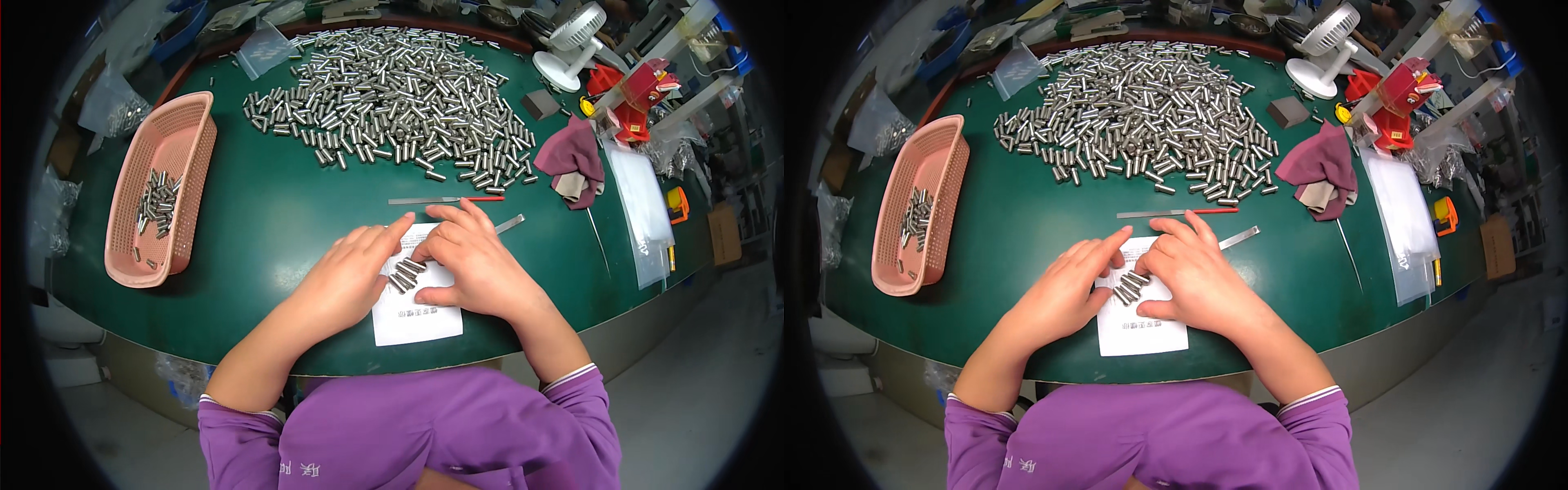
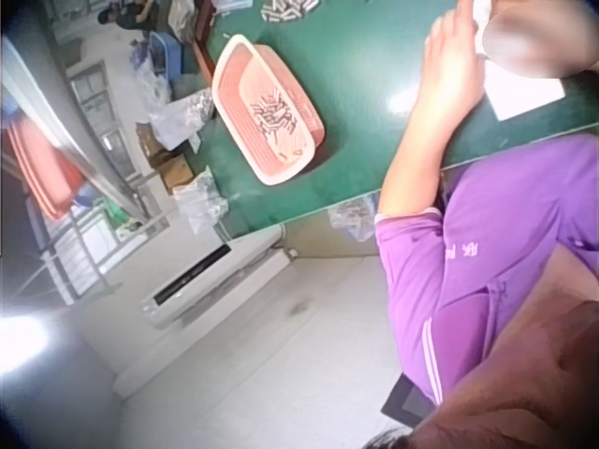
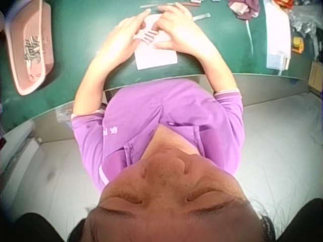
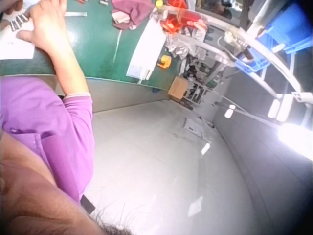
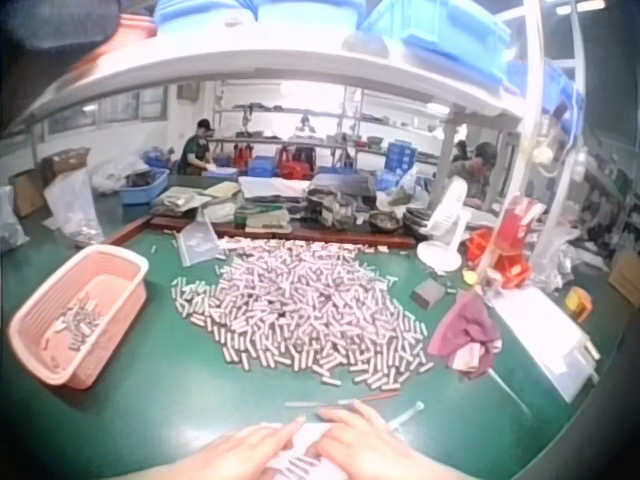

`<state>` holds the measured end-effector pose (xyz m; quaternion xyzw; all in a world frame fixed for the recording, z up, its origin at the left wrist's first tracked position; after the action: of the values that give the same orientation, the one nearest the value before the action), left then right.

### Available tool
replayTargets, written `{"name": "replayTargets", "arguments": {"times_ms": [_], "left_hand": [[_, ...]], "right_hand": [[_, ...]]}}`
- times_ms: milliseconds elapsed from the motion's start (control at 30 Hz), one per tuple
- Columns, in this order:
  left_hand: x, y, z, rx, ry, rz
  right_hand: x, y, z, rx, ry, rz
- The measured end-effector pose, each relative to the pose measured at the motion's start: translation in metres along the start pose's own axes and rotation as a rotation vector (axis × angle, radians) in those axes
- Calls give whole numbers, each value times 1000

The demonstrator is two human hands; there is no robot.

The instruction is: The person sits at a green workbench and sorts small cylindrical metal parts. They pick up the parts from a large pile, measure them with a caliper, and place them into a pink basket or onto a white paper. The person handles the parts one by one, occasionally using a tool to assist in the sorting process.

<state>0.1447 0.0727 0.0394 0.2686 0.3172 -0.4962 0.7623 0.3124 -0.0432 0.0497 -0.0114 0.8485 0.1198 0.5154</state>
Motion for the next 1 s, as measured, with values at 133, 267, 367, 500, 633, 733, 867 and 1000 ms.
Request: {"name": "replayTargets", "arguments": {"times_ms": [133, 267, 367, 500, 633, 733, 867, 1000], "left_hand": [[-8, -5, 6, -98, 17, -65], [-11, -12, 23, -182, -47, -137], [-2, -14, 23, -109, 6, -54], [4, -12, 19, -101, -1, -20], [6, -10, 16, -78, -13, -29], [7, -9, 15, -92, -30, -43], [5, -8, 16, -134, -59, -54], [1, -7, 20, -181, -104, -67]], "right_hand": [[-7, -4, -2, -20, 15, -27], [-2, -3, 2, -45, 45, -10], [2, 0, -1, -89, 83, 77], [5, 3, -4, -118, 60, 49], [6, 1, -3, -105, 21, 30], [4, -1, -2, -91, -3, 32], [-1, -2, -2, -62, -3, 25], [-4, -3, -2, -28, 87, 15]]}}
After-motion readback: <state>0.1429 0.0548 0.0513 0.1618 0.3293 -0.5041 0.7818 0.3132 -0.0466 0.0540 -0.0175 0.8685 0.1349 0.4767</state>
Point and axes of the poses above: each hand's wrist, its own y-axis towards the middle knuckle, its own x-axis out of the palm, z = x × y, the point moved 2 cm from there along y, towards the middle knuckle, and after that the axes turned 4 degrees about -x, right-handed, at the moved point
